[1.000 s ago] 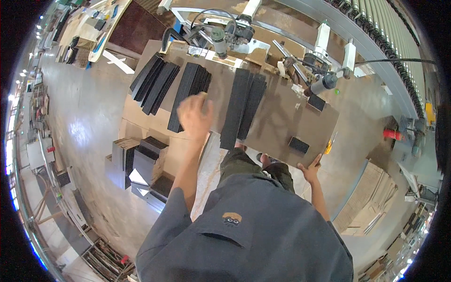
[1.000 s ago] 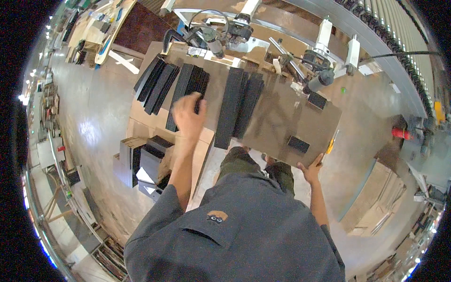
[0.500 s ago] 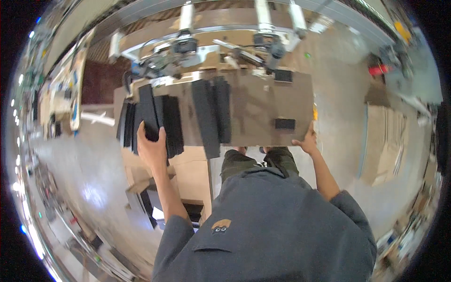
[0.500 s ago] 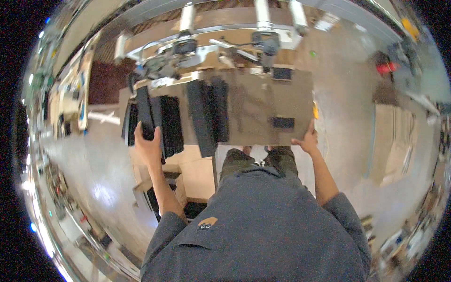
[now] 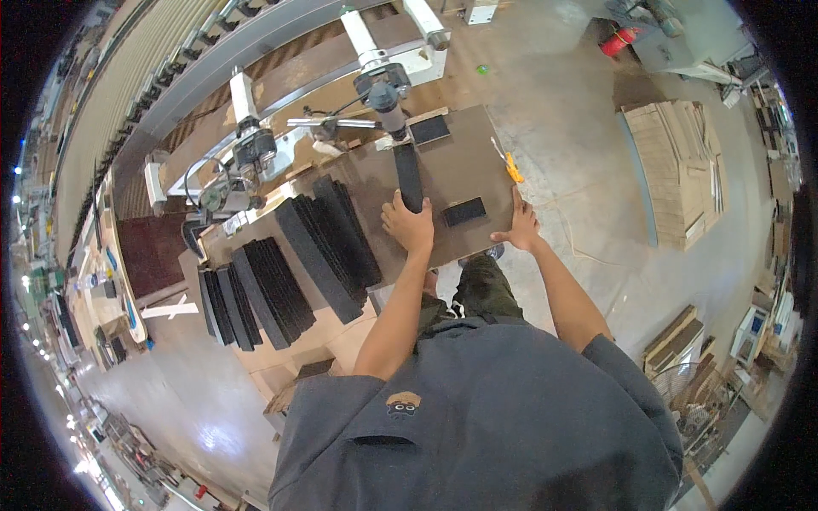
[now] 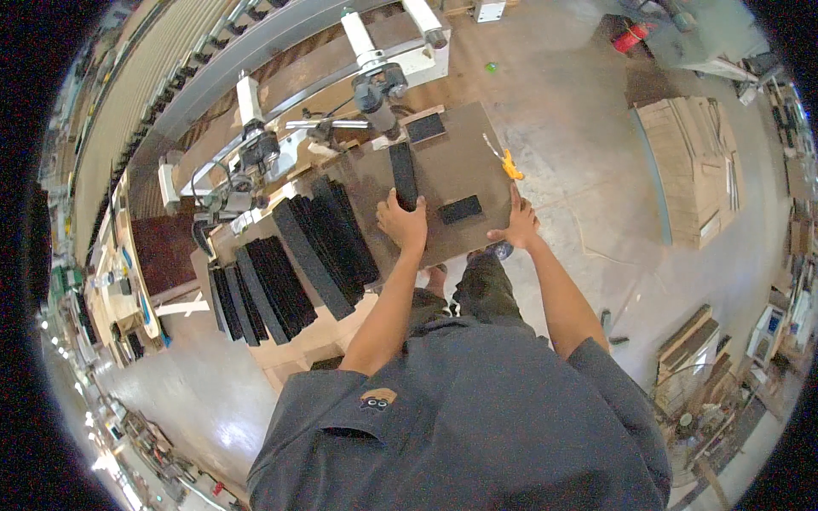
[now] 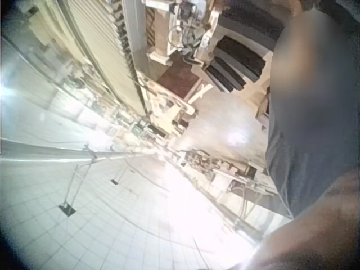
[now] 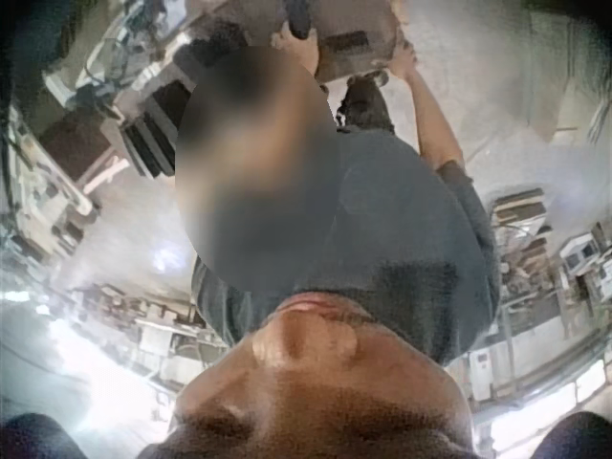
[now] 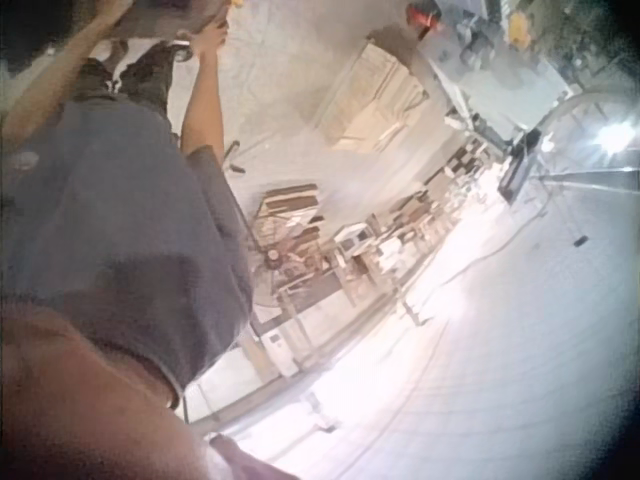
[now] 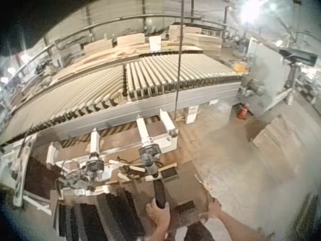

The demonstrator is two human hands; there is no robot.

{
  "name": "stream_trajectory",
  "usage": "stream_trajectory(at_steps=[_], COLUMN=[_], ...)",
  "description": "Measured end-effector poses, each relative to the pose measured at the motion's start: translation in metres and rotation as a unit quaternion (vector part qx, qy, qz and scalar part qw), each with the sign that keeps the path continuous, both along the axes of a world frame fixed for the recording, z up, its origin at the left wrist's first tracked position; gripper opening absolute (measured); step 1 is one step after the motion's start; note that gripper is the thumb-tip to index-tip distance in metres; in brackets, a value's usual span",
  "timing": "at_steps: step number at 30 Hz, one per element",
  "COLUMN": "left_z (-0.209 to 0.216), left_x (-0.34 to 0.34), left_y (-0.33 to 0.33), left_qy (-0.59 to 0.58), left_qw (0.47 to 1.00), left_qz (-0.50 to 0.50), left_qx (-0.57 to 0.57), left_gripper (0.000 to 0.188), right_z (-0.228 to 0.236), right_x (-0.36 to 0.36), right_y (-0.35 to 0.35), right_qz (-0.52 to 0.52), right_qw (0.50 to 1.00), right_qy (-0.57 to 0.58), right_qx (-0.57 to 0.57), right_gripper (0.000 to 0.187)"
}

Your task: The person takes black foam blocks one at a time from a stack, places them on a metal guide on a work table, and presses them down with their hands.

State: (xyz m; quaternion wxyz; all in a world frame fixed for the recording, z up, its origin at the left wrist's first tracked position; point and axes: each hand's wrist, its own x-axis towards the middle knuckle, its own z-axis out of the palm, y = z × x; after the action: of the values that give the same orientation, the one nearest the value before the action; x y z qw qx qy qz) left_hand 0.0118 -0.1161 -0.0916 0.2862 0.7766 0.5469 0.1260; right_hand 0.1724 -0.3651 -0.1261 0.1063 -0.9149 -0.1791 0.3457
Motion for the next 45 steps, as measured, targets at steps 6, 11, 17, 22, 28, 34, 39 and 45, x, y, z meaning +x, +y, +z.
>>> stream_trajectory(at_steps=[6, 11, 17, 22, 28, 34, 39, 45], left_z=[-0.039, -0.028, -0.022, -0.012, -0.036, -0.036, -0.050, -0.056], left_x=[0.020, -0.003, 0.001, 0.007, 0.009, 0.034, 0.039, 0.040], left_y=[0.009, -0.014, -0.033, -0.022, 0.002, 0.009, 0.011, 0.013], left_qy=[-0.114, -0.036, -0.019, 0.040, 0.014, 0.066, 0.047, 0.030], left_qw=[0.989, 0.983, 0.989, 0.990, 0.978, 0.971, 0.962, 0.960], left_qz=[-0.086, -0.173, -0.141, -0.119, -0.135, -0.185, -0.192, -0.186], left_qx=[0.033, 0.057, 0.051, 0.064, 0.161, 0.139, 0.188, 0.205], left_gripper=[0.082, 0.094, 0.086, 0.073, 0.068, 0.066, 0.066, 0.065], right_z=[-0.006, -0.010, -0.014, -0.016, -0.018, -0.020, -0.018, -0.010], right_x=[-0.002, -0.003, -0.001, -0.002, -0.003, -0.003, -0.003, -0.001], right_y=[-0.005, -0.006, -0.006, -0.009, -0.009, -0.010, -0.010, -0.006], right_qz=[-0.007, -0.013, -0.004, -0.015, 0.000, 0.000, 0.002, -0.005], right_qw=[0.999, 1.000, 0.999, 0.999, 1.000, 0.999, 0.999, 0.999], right_qy=[0.008, 0.009, 0.009, 0.016, -0.002, 0.001, 0.001, 0.024], right_qx=[0.040, 0.026, 0.035, 0.040, 0.030, 0.032, 0.042, 0.021], right_gripper=[0.166, 0.165, 0.165, 0.166, 0.166, 0.166, 0.165, 0.163])
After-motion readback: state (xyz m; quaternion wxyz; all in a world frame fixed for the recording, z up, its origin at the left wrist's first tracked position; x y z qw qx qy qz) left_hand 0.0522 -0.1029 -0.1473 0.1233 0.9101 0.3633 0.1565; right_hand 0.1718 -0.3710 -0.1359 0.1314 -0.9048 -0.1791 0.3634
